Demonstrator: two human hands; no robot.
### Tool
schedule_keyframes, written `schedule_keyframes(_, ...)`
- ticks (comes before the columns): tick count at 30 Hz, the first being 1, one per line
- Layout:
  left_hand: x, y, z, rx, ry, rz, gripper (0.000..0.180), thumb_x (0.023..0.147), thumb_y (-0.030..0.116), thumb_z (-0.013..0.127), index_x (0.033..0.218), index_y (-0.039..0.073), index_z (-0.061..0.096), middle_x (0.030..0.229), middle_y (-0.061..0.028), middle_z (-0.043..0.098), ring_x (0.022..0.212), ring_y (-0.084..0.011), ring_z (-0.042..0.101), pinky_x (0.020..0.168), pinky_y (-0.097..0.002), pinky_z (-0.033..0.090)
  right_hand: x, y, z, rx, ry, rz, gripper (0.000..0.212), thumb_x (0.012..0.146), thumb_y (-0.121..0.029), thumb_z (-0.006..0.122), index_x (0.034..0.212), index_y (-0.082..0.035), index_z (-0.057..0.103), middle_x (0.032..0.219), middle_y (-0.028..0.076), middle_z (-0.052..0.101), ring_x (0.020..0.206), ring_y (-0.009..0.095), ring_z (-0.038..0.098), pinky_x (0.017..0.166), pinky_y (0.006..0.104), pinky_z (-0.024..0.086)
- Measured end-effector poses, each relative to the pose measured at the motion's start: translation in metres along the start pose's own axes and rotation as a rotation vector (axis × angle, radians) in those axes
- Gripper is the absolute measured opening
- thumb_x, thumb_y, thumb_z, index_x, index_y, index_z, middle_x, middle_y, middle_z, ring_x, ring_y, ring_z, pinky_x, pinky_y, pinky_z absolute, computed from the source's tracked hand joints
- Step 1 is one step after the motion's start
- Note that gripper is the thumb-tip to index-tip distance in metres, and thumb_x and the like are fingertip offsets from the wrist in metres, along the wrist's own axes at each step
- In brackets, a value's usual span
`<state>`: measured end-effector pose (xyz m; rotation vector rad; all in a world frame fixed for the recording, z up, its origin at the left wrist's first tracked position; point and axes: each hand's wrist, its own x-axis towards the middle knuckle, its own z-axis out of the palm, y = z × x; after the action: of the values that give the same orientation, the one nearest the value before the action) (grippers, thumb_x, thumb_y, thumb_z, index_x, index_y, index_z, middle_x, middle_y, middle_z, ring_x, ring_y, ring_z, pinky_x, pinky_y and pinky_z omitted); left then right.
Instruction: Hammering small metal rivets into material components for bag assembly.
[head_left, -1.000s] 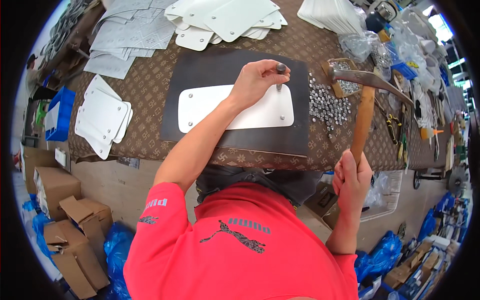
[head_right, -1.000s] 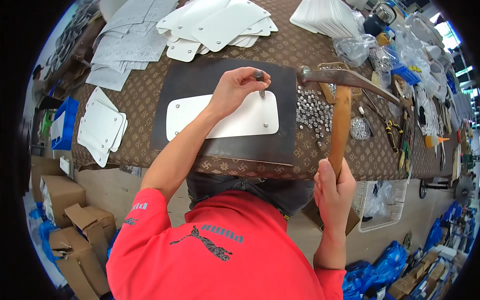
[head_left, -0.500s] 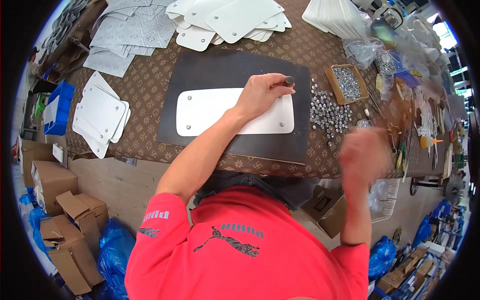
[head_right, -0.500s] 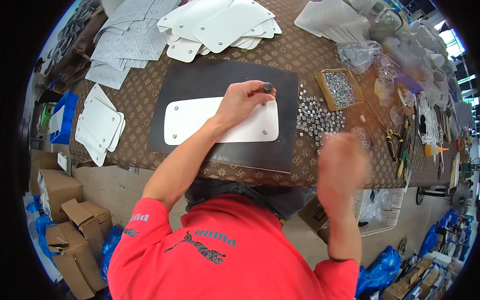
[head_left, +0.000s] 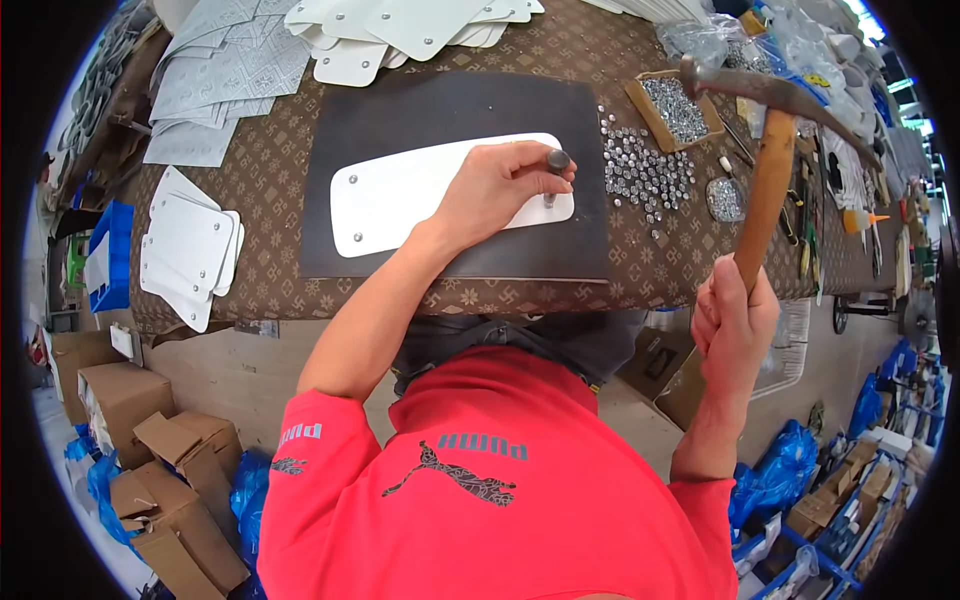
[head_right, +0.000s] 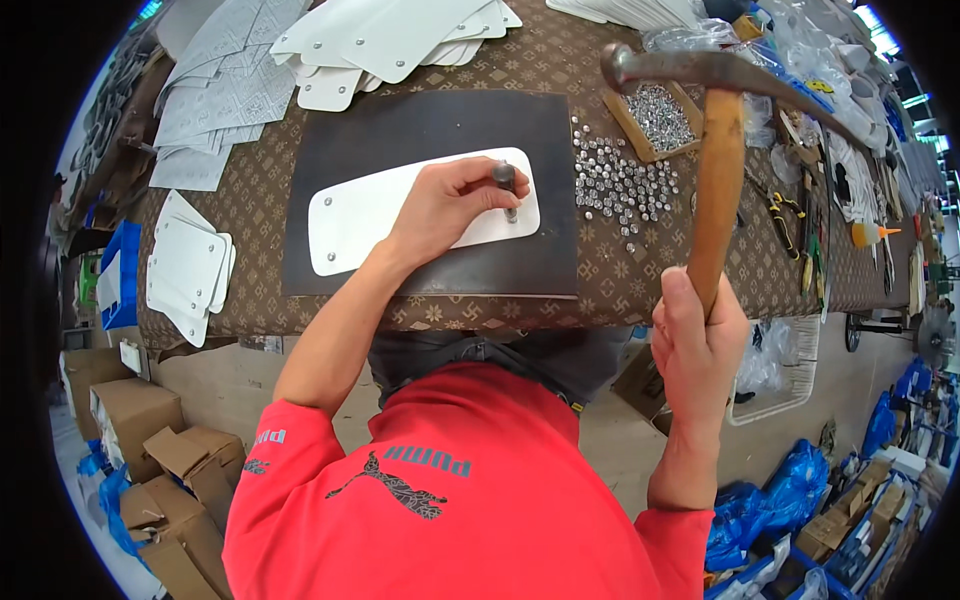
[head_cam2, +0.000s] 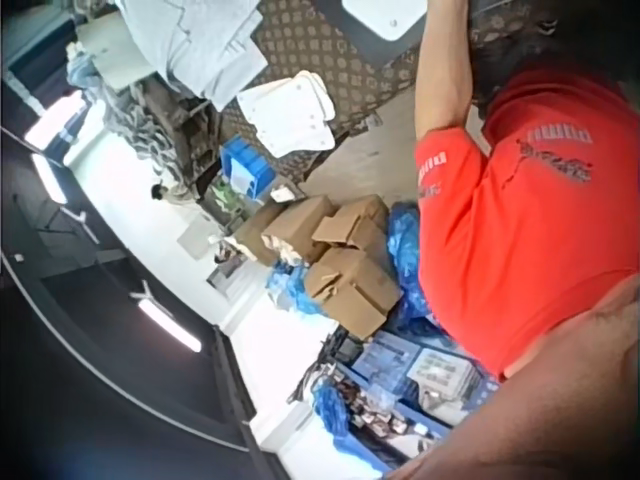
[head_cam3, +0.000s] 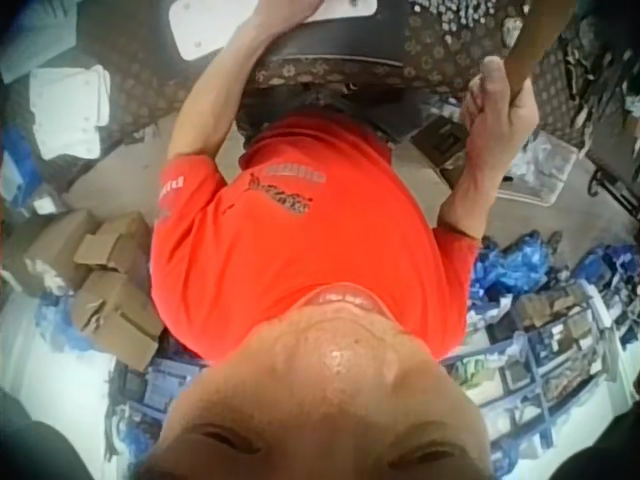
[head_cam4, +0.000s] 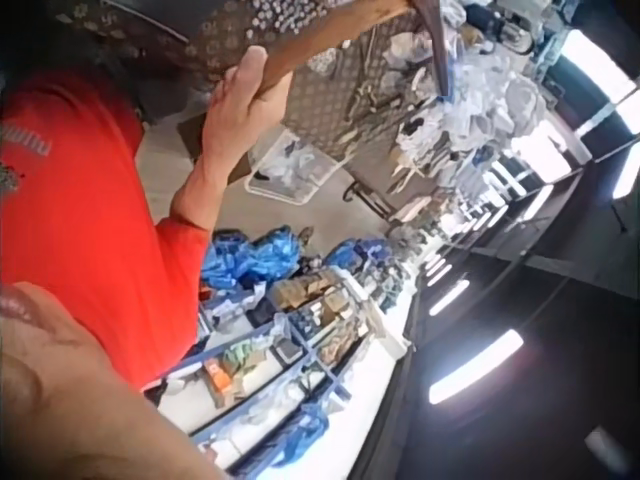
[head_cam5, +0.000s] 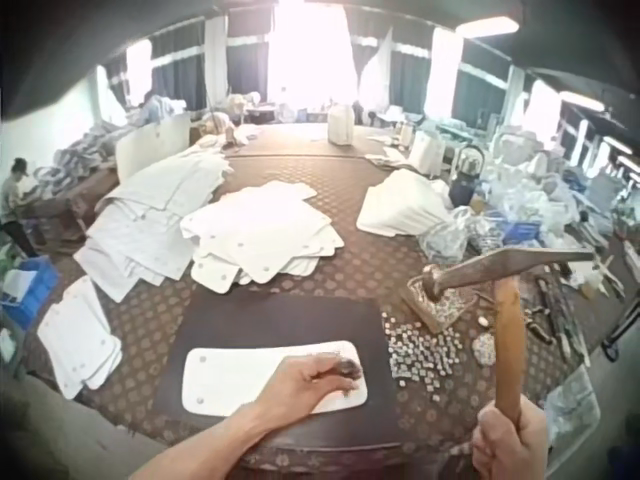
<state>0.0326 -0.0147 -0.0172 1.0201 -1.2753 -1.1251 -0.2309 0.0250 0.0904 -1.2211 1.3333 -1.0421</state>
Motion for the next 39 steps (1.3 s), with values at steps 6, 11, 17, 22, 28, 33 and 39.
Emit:
schedule_keyframes(6, -0.004, -0.009, 0.007, 0.249, -0.036, 0.043, 0.015, 0.089, 0.007, 0.070, 0.101, -0.001, 0.072, 0.093, -0.0120, 0.073, 0.084, -0.0191, 0.072, 0.077, -0.0298, 0.055, -0.007, -0.052, -0.015, 0.254, 0.030, -0.473, 0.032, 0.107, -0.026, 0.047, 0.080, -0.009, 0.043, 0.058, -0.004, 0.033, 0.040, 0.003, 0.030, 0.034, 0.0206, 0.022)
schedule_keyframes(11, -0.007, -0.009, 0.012, 0.210, -0.015, 0.056, 0.014, 0.089, 0.006, 0.068, 0.101, -0.002, 0.072, 0.088, -0.0128, 0.073, 0.084, -0.0212, 0.072, 0.076, -0.0317, 0.055, -0.020, -0.051, -0.013, 0.641, -0.329, -0.657, 0.036, 0.105, -0.026, 0.052, 0.073, -0.012, 0.043, 0.058, -0.002, 0.039, 0.042, 0.006, 0.032, 0.038, 0.0196, 0.027)
schedule_keyframes(17, -0.015, -0.011, 0.007, 0.361, 0.067, 0.099, 0.009, 0.091, 0.009, 0.068, 0.096, 0.001, 0.070, 0.081, -0.0138, 0.068, 0.075, -0.0152, 0.066, 0.069, -0.0345, 0.051, -0.019, 0.041, -0.008, -0.437, -0.241, 0.014, 0.024, 0.102, -0.025, 0.063, 0.086, -0.011, 0.050, 0.059, -0.005, 0.041, 0.048, 0.003, 0.036, 0.043, 0.0216, 0.027)
schedule_keyframes(22, -0.022, 0.002, -0.017, 0.191, 0.078, 0.036, 0.012, 0.096, 0.010, 0.063, 0.105, 0.003, 0.065, 0.087, -0.0061, 0.065, 0.081, -0.0141, 0.061, 0.076, -0.0309, 0.050, -0.018, 0.053, -0.005, 0.015, -0.096, 0.150, 0.027, 0.103, -0.025, 0.059, 0.084, -0.013, 0.045, 0.060, -0.008, 0.039, 0.044, 0.001, 0.032, 0.038, 0.0200, 0.022)
schedule_keyframes(28, -0.060, 0.035, -0.109, 0.247, 0.354, -0.092, 0.022, 0.096, 0.012, 0.063, 0.117, 0.003, 0.059, 0.101, -0.0043, 0.059, 0.093, -0.0110, 0.056, 0.082, -0.0278, 0.049, 0.007, 0.069, 0.007, 0.134, -0.089, 0.170, 0.027, 0.103, -0.026, 0.058, 0.085, -0.015, 0.042, 0.059, -0.008, 0.035, 0.041, 0.001, 0.028, 0.035, 0.0212, 0.019)
schedule_keyframes(33, -0.101, 0.045, -0.153, 0.923, 0.305, -0.213, 0.043, 0.086, 0.019, 0.076, 0.122, 0.003, 0.058, 0.112, -0.0107, 0.060, 0.100, -0.0217, 0.059, 0.088, -0.0337, 0.050, 0.024, 0.080, 0.013, 0.151, -0.098, 0.165, 0.028, 0.104, -0.027, 0.058, 0.084, -0.016, 0.041, 0.059, -0.009, 0.033, 0.040, 0.001, 0.027, 0.034, 0.0221, 0.019)
schedule_keyframes(39, -0.097, 0.043, -0.157, 1.101, 0.175, -0.311, 0.056, 0.075, 0.020, 0.085, 0.124, 0.005, 0.061, 0.120, -0.0174, 0.058, 0.105, -0.0371, 0.060, 0.092, -0.0434, 0.049, 0.038, 0.097, 0.017, 0.121, -0.061, 0.163, 0.026, 0.103, -0.026, 0.058, 0.084, -0.017, 0.042, 0.059, -0.010, 0.033, 0.041, 0.000, 0.029, 0.034, 0.0215, 0.021)
